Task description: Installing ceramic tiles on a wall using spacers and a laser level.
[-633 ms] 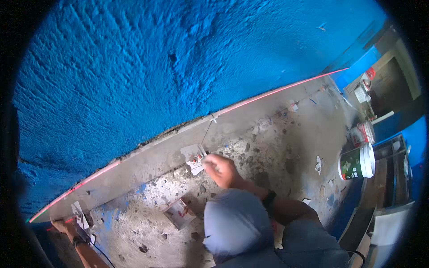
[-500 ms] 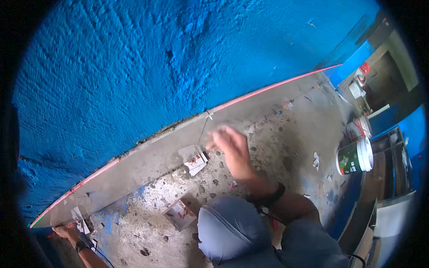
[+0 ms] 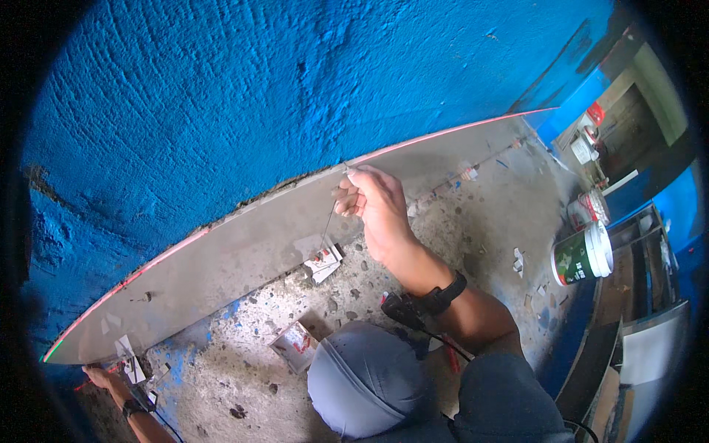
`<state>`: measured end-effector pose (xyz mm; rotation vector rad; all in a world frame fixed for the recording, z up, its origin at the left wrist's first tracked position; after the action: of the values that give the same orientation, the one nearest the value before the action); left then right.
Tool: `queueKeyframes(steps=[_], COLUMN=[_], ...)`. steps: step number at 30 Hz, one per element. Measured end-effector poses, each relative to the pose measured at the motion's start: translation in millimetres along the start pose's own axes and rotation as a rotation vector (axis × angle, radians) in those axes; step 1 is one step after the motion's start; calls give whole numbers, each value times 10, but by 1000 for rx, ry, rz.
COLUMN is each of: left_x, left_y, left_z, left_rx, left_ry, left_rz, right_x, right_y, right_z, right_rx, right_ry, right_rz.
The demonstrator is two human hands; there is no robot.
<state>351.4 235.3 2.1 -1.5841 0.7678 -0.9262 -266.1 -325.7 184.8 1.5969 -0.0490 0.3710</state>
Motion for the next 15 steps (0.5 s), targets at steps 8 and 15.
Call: queueKeyframes(steps=[8,15], left_x=[-35,-121], left_y=[204,-85], left_z=[392,143], left_rx=[17,99], left_ry=[126,80], left_rz=[-72,-17], right_x=[33,31], right_y=[-6,-16], right_z=[54,28], right_rx=[7,20], right_ry=[-4,25], right_rz=[-54,-61])
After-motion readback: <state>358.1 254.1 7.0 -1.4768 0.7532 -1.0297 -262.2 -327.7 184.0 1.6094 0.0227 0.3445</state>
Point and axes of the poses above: each hand's wrist, its own z-axis towards the middle knuckle, its own x-axis out of the palm, y = z × x, the point moved 9 cm from there along z, towards the middle knuckle, and after that the axes turned 3 degrees about -y, right-handed, at the moved point
